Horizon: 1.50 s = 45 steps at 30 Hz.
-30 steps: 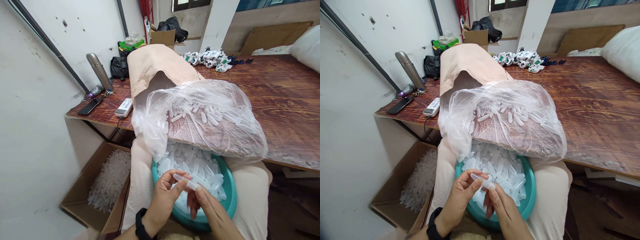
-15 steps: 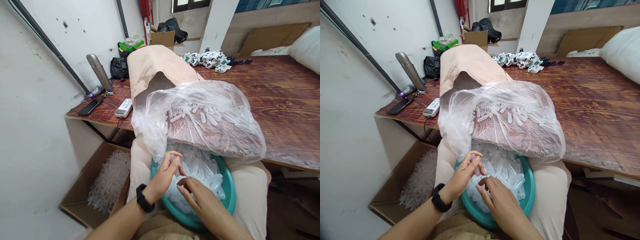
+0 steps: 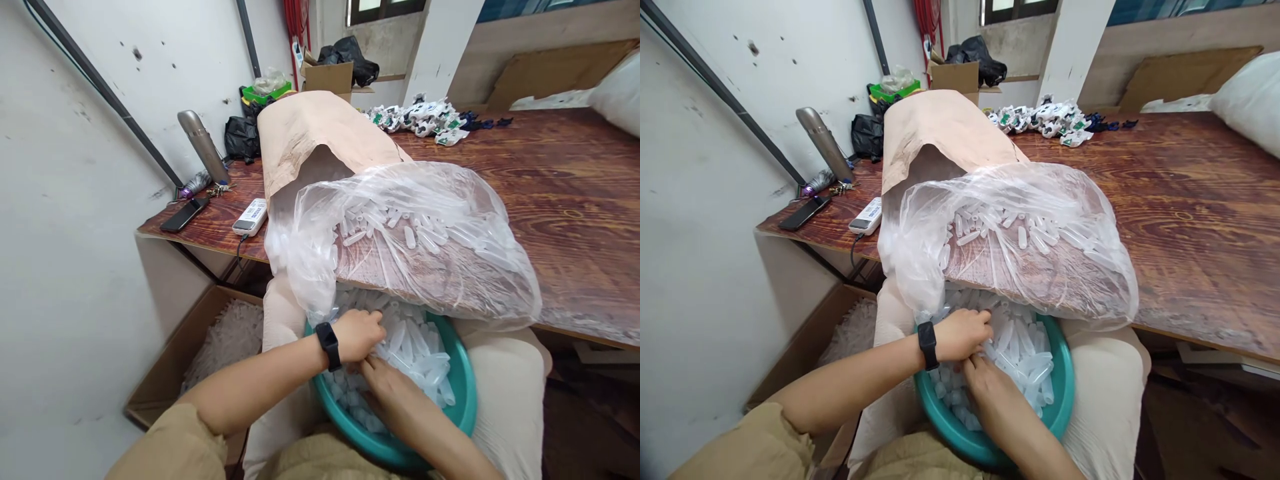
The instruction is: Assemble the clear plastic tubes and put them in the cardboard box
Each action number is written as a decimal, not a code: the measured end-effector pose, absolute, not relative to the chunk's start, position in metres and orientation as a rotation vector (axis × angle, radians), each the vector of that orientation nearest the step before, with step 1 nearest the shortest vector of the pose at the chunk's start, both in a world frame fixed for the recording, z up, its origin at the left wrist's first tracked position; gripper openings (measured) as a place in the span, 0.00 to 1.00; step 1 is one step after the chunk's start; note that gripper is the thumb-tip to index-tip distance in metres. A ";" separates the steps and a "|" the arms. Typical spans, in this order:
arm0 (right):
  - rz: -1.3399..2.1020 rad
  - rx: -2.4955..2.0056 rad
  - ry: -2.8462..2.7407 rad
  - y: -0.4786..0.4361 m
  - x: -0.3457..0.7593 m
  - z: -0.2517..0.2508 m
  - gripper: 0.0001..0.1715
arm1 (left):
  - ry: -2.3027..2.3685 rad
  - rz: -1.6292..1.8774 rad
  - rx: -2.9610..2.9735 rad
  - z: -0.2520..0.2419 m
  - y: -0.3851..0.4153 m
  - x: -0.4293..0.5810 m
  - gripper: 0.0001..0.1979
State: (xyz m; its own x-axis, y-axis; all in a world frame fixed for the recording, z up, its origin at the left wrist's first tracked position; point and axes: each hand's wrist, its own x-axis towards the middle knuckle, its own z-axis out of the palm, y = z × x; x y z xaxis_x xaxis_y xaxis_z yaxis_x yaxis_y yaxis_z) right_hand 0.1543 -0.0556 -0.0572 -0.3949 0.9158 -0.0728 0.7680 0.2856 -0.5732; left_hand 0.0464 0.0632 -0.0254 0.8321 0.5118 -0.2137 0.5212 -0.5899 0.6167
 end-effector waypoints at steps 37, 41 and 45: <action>0.856 -1.400 -1.835 -0.091 0.197 -0.014 0.09 | 0.836 0.237 2.076 0.012 -0.013 -0.020 0.10; 0.866 -1.400 -1.869 -0.096 0.196 -0.010 0.13 | 0.768 0.264 2.154 0.010 -0.016 -0.019 0.09; 0.825 -1.376 -1.878 -0.096 0.197 -0.003 0.12 | 0.744 0.278 2.141 0.010 -0.015 -0.019 0.09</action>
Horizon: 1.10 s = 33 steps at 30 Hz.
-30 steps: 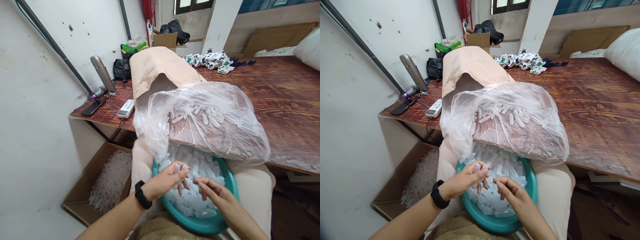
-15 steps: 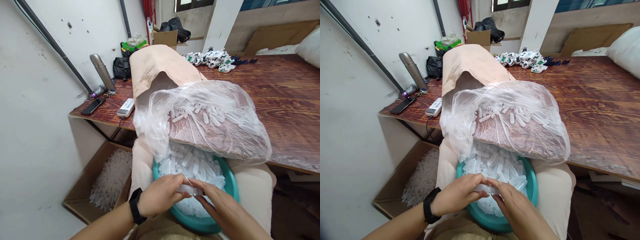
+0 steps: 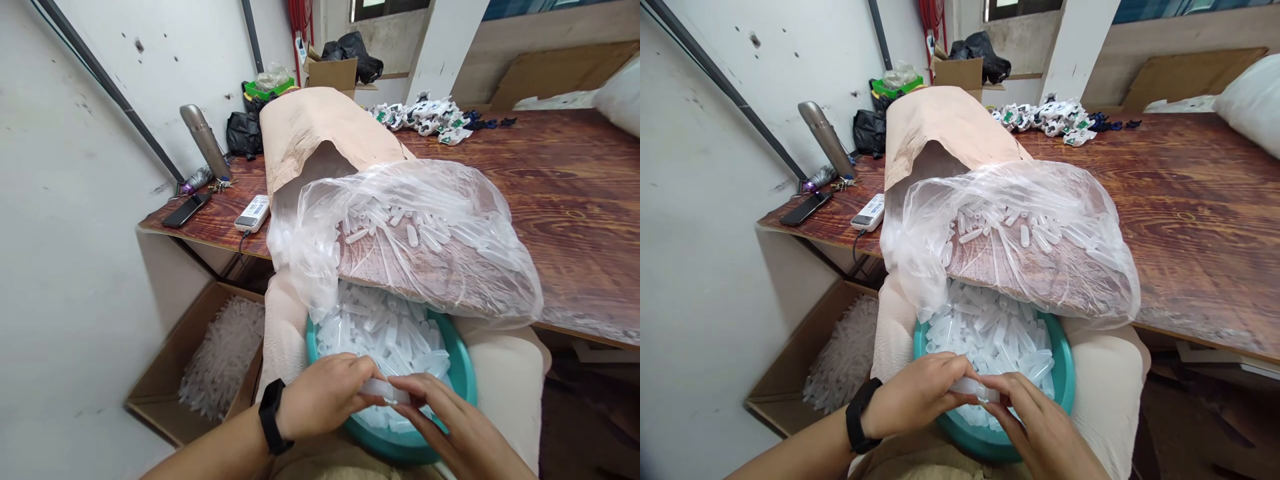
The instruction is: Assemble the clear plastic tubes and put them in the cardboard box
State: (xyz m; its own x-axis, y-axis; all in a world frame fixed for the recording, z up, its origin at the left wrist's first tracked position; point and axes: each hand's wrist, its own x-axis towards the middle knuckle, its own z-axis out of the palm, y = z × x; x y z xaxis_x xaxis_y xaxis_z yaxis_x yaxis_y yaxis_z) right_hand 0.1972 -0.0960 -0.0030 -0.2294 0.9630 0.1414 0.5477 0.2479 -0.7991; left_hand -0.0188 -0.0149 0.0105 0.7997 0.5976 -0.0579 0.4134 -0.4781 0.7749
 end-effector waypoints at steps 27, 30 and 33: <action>0.939 -1.517 -1.609 -0.099 0.196 -0.005 0.11 | 0.787 0.264 2.074 0.017 -0.018 -0.019 0.14; 1.036 -1.497 -1.653 -0.100 0.196 -0.003 0.11 | 0.810 0.245 2.023 0.018 -0.018 -0.021 0.14; 0.989 -1.482 -1.752 -0.101 0.199 -0.003 0.13 | 0.810 0.231 1.976 0.019 -0.017 -0.022 0.14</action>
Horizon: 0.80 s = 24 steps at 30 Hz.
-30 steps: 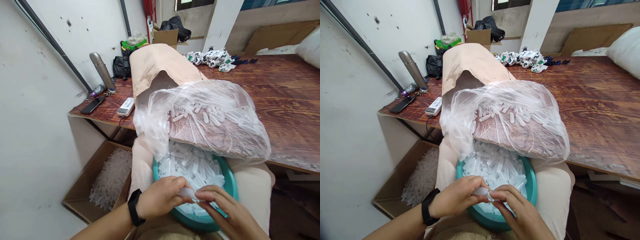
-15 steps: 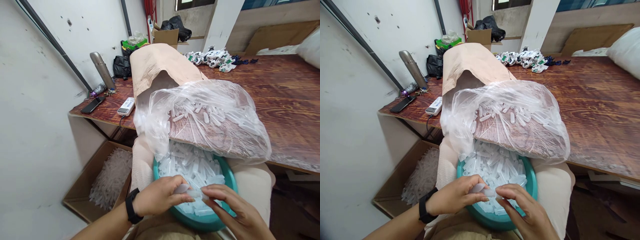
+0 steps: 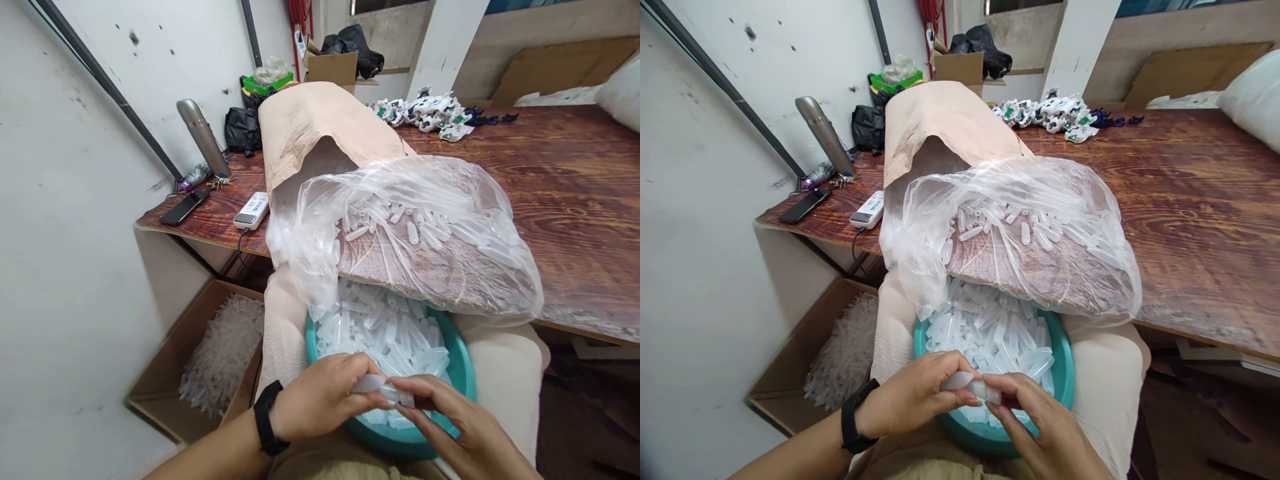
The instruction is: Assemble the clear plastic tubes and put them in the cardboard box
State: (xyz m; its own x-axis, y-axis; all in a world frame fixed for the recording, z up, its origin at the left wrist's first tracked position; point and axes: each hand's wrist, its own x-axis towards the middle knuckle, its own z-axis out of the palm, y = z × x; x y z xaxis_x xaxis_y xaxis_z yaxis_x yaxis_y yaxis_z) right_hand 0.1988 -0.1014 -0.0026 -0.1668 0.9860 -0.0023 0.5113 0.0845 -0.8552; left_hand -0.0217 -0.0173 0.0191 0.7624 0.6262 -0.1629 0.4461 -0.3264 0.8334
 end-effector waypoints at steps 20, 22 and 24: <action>0.822 -1.528 -2.150 -0.092 0.206 0.000 0.18 | 0.812 0.217 1.998 0.015 -0.017 -0.018 0.14; 0.776 -1.525 -2.159 -0.091 0.205 -0.001 0.16 | 0.802 0.209 1.994 0.016 -0.017 -0.018 0.14; 0.755 -1.524 -2.176 -0.090 0.205 -0.002 0.17 | 0.767 0.208 2.001 0.017 -0.016 -0.019 0.14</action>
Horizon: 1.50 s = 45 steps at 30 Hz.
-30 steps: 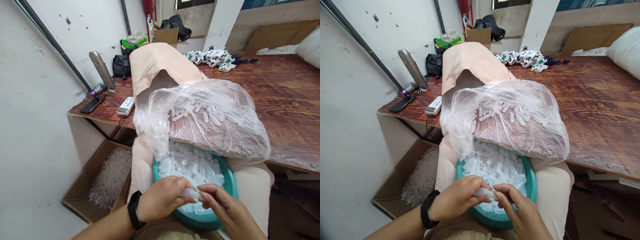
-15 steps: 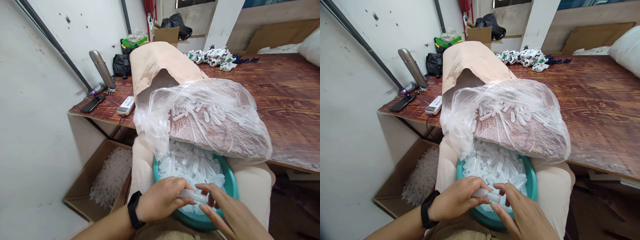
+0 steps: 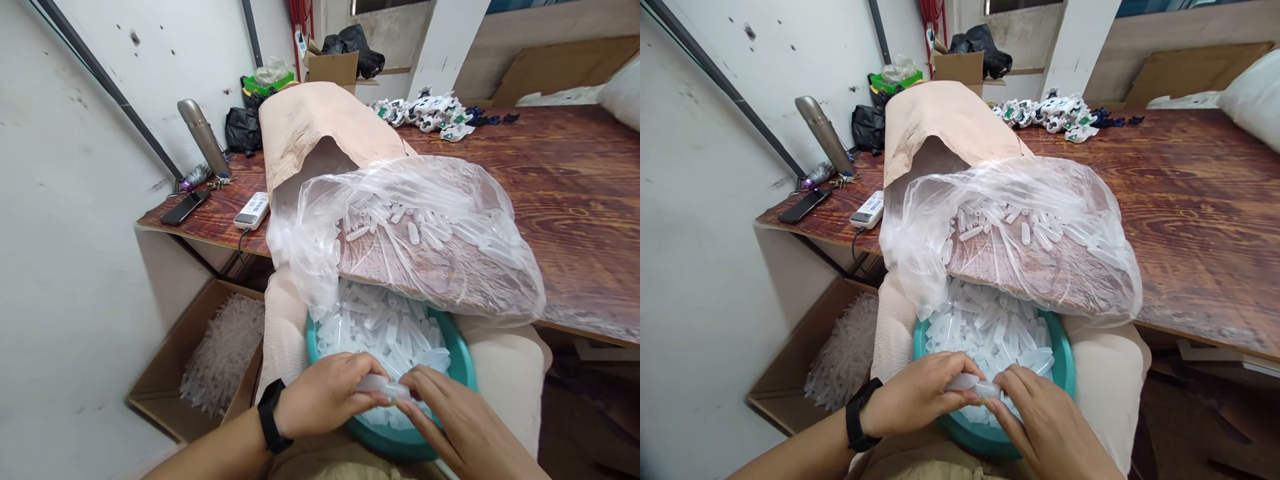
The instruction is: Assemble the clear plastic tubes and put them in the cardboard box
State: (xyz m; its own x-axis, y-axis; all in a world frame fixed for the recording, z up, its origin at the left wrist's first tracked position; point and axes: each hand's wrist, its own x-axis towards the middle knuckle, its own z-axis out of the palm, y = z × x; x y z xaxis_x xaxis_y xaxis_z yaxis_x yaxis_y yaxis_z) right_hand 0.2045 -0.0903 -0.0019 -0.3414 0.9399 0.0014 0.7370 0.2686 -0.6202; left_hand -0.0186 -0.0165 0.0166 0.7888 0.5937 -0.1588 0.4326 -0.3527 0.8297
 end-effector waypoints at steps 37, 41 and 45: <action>0.929 -1.477 -1.945 -0.055 0.179 -0.040 0.10 | 0.931 0.339 1.707 0.003 0.038 -0.003 0.18; 0.928 -1.525 -1.601 -0.062 0.186 -0.038 0.17 | 0.778 0.566 0.946 0.007 0.018 -0.002 0.32; 1.023 -1.546 -1.047 -0.070 0.182 -0.030 0.26 | 0.793 0.811 0.699 0.011 0.000 0.008 0.29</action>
